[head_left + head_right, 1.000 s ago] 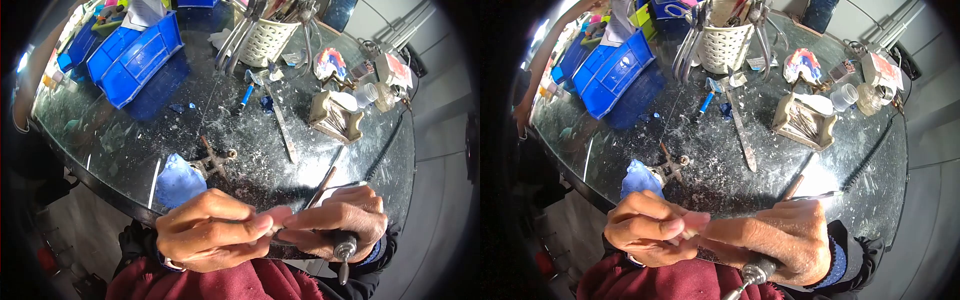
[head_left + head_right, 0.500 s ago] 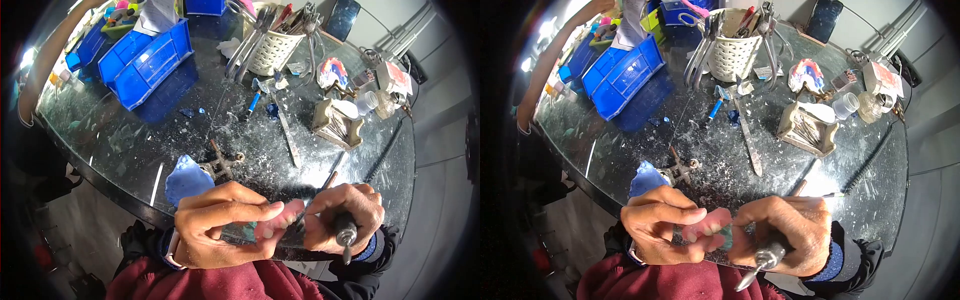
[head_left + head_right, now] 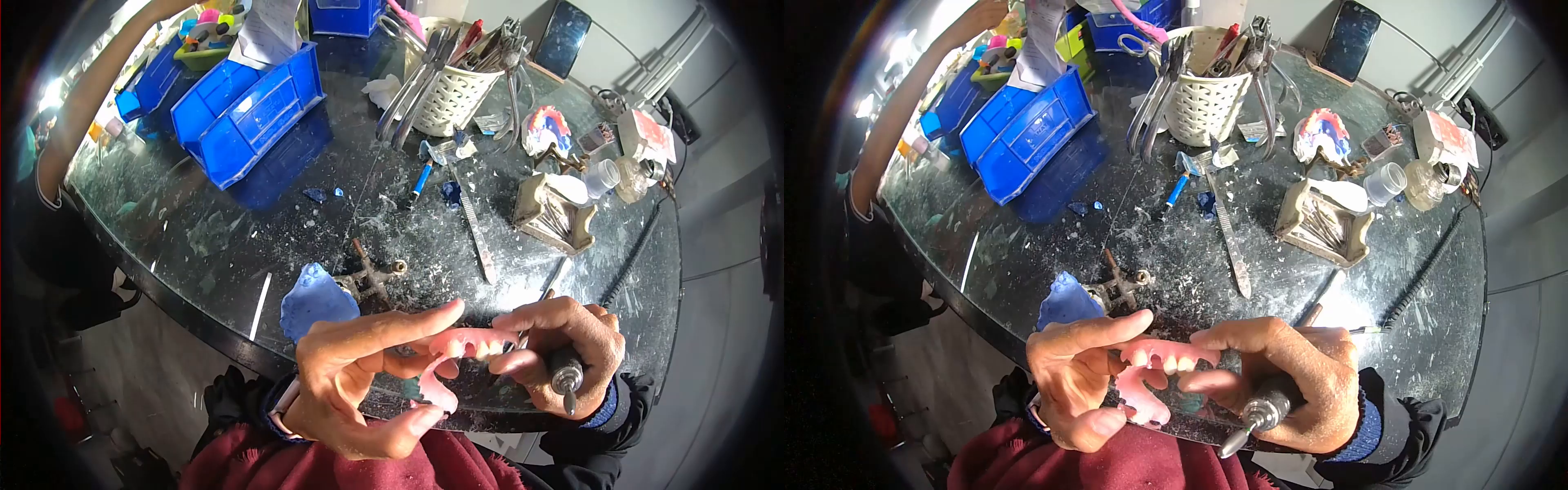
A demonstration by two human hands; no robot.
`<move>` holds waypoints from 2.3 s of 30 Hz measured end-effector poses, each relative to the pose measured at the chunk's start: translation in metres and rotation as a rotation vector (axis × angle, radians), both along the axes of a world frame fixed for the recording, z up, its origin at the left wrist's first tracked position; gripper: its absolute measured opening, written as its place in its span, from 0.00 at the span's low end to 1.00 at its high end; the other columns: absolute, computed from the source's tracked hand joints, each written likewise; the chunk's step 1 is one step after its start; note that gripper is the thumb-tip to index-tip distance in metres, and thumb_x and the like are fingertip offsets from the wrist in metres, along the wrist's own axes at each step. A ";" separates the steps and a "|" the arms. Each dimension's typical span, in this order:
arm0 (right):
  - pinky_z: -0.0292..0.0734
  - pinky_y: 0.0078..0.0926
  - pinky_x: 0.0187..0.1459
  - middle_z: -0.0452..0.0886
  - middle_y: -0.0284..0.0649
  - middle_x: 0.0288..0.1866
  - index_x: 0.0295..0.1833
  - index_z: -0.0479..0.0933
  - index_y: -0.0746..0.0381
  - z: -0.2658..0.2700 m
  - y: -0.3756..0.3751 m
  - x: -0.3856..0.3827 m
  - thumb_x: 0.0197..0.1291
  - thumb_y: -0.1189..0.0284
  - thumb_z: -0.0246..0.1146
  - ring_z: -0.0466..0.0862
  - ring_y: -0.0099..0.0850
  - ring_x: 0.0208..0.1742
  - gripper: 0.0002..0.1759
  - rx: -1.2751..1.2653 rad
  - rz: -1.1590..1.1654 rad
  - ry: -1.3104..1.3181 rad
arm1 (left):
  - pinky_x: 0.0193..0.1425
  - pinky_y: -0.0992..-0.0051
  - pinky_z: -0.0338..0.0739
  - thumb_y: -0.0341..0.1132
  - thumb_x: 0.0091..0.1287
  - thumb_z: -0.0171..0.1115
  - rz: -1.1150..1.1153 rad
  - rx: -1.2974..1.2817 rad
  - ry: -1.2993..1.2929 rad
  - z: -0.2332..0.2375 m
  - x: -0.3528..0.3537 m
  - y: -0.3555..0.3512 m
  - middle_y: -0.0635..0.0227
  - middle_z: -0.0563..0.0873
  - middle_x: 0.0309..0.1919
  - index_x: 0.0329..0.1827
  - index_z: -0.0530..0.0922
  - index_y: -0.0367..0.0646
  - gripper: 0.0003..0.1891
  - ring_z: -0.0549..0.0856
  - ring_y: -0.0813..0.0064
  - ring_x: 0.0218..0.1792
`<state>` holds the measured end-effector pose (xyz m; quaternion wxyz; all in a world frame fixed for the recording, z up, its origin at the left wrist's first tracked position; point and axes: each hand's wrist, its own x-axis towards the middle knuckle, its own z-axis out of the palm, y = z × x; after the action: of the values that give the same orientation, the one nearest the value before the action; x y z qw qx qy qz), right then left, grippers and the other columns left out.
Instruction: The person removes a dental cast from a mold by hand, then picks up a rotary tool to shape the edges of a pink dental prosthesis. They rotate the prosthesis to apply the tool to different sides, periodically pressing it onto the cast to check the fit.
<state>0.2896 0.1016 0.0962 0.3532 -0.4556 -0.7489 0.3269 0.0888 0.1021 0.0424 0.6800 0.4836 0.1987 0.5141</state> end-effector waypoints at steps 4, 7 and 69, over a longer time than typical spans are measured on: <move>0.63 0.15 0.16 0.76 0.30 0.15 0.42 0.78 0.65 -0.001 0.000 0.001 0.48 0.75 0.72 0.74 0.15 0.13 0.15 0.001 -0.019 0.035 | 0.50 0.70 0.81 0.19 0.52 0.60 -0.047 -0.094 -0.030 0.000 -0.006 -0.002 0.44 0.80 0.49 0.61 0.68 0.27 0.29 0.84 0.64 0.46; 0.64 0.16 0.16 0.78 0.31 0.16 0.42 0.78 0.65 -0.007 0.000 0.003 0.49 0.74 0.72 0.74 0.16 0.13 0.15 0.024 -0.021 0.063 | 0.51 0.69 0.81 0.19 0.54 0.59 -0.077 -0.040 -0.060 0.001 -0.009 0.002 0.42 0.79 0.50 0.61 0.67 0.27 0.28 0.84 0.63 0.45; 0.69 0.18 0.20 0.77 0.34 0.14 0.49 0.80 0.65 0.005 -0.009 0.003 0.48 0.76 0.71 0.80 0.23 0.16 0.20 -0.197 0.223 0.248 | 0.53 0.77 0.81 0.21 0.57 0.65 -0.036 0.219 0.017 -0.003 0.002 0.007 0.57 0.76 0.46 0.51 0.79 0.34 0.16 0.81 0.72 0.45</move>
<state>0.2930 0.0931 0.1008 0.3583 -0.3585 -0.7097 0.4893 0.0906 0.1091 0.0393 0.6306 0.5627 0.1382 0.5163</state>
